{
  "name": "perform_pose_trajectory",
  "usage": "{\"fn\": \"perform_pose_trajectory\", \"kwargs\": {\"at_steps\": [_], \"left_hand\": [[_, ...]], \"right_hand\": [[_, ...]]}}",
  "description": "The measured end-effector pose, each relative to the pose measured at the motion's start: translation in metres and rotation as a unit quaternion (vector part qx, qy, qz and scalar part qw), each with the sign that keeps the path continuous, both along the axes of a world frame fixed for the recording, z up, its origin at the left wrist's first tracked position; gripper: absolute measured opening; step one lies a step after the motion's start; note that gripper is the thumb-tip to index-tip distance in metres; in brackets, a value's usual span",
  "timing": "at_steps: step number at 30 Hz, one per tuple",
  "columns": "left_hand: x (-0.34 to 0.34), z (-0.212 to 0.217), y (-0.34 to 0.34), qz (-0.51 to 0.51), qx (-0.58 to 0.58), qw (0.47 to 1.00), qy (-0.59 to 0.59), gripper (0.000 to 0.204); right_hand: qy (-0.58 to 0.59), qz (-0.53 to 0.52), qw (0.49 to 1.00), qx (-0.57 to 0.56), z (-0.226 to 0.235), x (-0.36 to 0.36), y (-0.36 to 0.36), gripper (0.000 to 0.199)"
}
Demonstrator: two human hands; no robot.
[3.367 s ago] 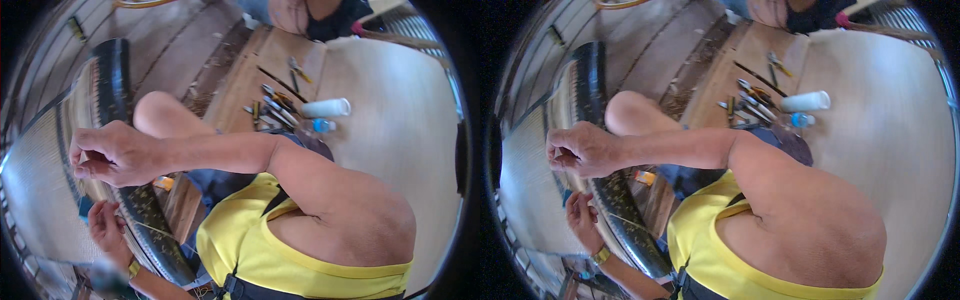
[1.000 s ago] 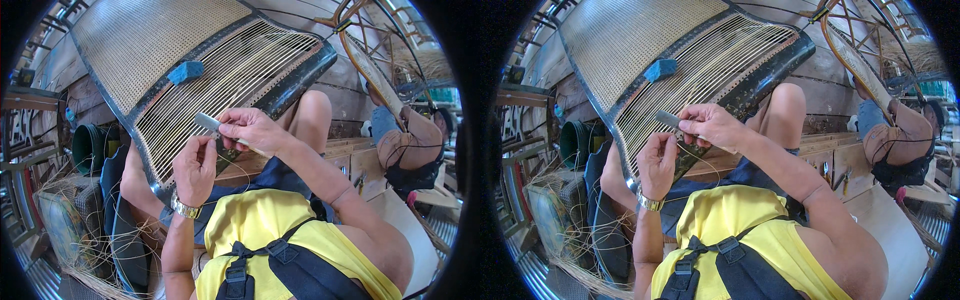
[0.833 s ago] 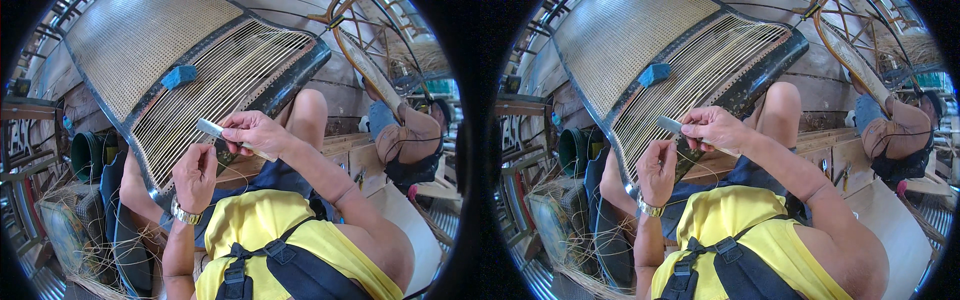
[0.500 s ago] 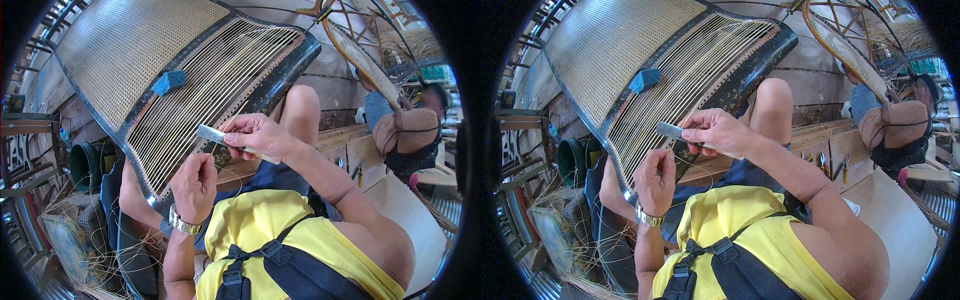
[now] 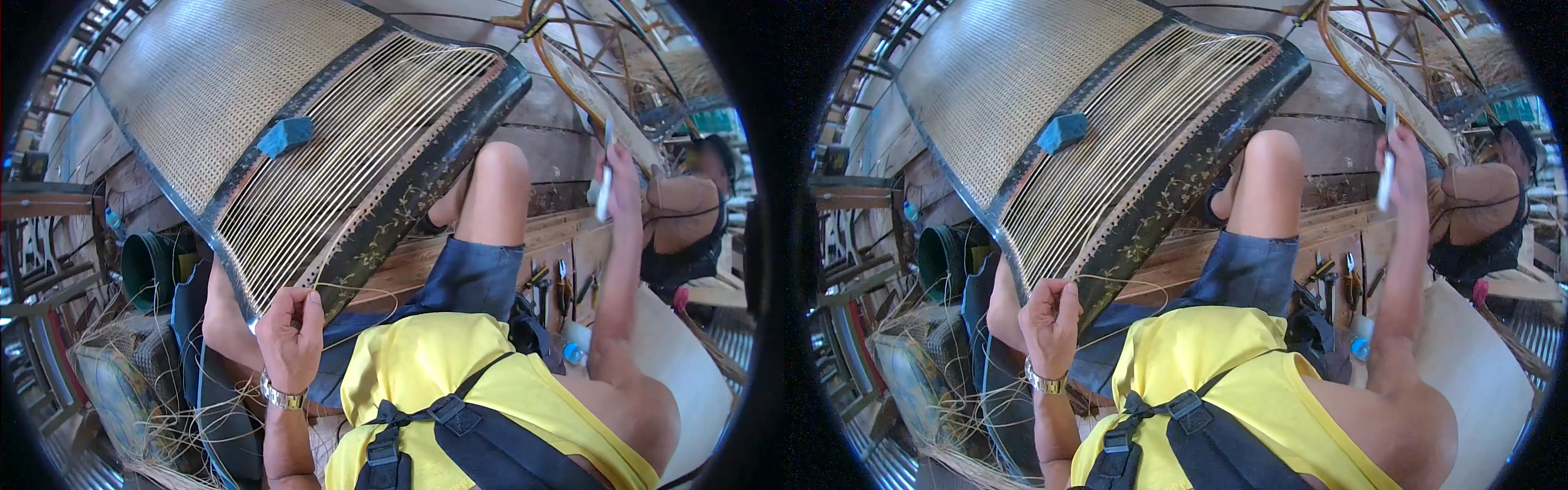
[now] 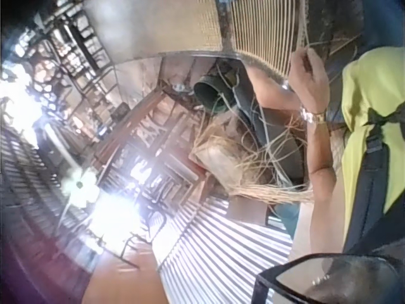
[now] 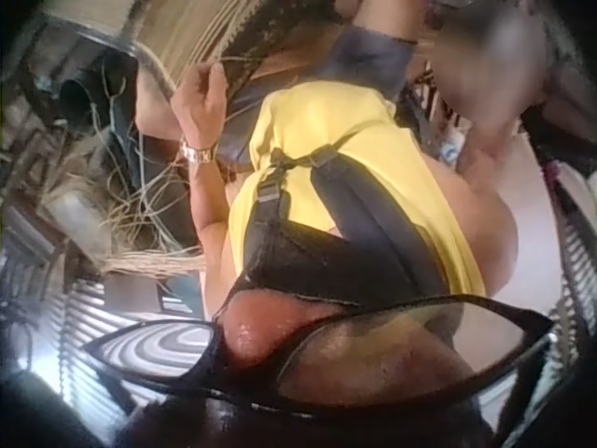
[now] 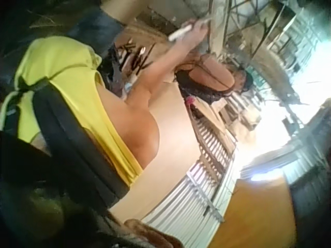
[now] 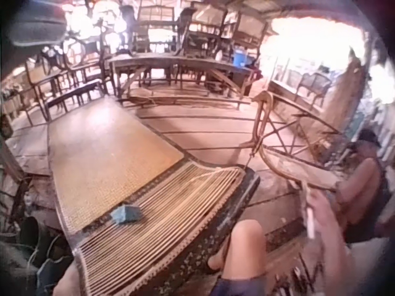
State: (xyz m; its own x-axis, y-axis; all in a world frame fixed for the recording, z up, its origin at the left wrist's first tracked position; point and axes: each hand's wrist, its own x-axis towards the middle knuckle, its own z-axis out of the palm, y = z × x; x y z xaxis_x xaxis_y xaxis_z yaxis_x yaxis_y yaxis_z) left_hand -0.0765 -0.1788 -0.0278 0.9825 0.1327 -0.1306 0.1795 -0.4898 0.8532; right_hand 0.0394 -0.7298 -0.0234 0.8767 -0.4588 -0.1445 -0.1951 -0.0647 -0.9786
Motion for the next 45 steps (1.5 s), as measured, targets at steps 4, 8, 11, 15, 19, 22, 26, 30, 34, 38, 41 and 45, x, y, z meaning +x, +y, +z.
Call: {"fn": "perform_pose_trajectory", "kwargs": {"at_steps": [4, 8, 11, 15, 19, 22, 26, 30, 34, 38, 41, 45], "left_hand": [[0.005, -0.009, -0.003, 0.033, -0.089, 0.993, 0.077, 0.014], [0.014, -0.015, -0.01, 0.027, -0.152, 0.985, 0.074, 0.015], [0.017, -0.015, -0.015, 0.023, -0.169, 0.983, 0.071, 0.014], [0.024, -0.015, -0.026, 0.015, -0.193, 0.978, 0.079, 0.015], [0.035, -0.009, -0.046, 0.025, -0.346, 0.931, 0.109, 0.014], [0.044, -0.011, -0.062, 0.008, -0.581, 0.798, 0.16, 0.008], [0.043, -0.002, -0.077, -0.037, -0.548, 0.824, 0.14, 0.01], [0.03, -0.001, -0.045, 0.068, -0.498, 0.86, 0.085, 0.008], [0.014, -0.032, 0.017, 0.19, -0.456, 0.869, 0.011, 0.009], [0.003, -0.038, 0.078, 0.289, -0.459, 0.839, -0.04, 0.017], [0.026, -0.048, 0.102, 0.339, -0.438, 0.83, -0.071, 0.018], [0.064, -0.077, 0.146, 0.317, -0.451, 0.833, -0.047, 0.019]], "right_hand": [[0.183, 0.041, 0.98, -0.067, -0.097, -0.108, -0.039, 0.01], [0.288, 0.075, 0.899, -0.32, -0.219, -0.226, -0.075, 0.005], [0.27, 0.066, 0.802, -0.529, -0.23, -0.263, -0.055, 0.011], [0.425, 0.096, 0.747, -0.501, -0.207, -0.238, -0.058, 0.013], [0.093, -0.003, 0.944, -0.318, -0.087, -0.116, 0.038, 0.019], [-0.048, 0.136, 0.973, -0.178, -0.011, -0.053, 0.153, 0.022], [-0.056, 0.384, 0.921, 0.031, -0.001, 0.006, 0.251, 0.026], [-0.091, 0.46, 0.883, -0.026, -0.044, 0.093, 0.342, 0.031], [-0.131, 0.493, 0.746, -0.427, -0.114, 0.152, 0.434, 0.069], [-0.057, 0.568, 0.583, -0.578, -0.126, 0.166, 0.482, 0.063], [-0.082, 0.511, 0.625, -0.584, -0.166, 0.194, 0.476, 0.059], [-0.018, 0.515, 0.721, -0.463, -0.152, 0.218, 0.453, 0.051]]}}
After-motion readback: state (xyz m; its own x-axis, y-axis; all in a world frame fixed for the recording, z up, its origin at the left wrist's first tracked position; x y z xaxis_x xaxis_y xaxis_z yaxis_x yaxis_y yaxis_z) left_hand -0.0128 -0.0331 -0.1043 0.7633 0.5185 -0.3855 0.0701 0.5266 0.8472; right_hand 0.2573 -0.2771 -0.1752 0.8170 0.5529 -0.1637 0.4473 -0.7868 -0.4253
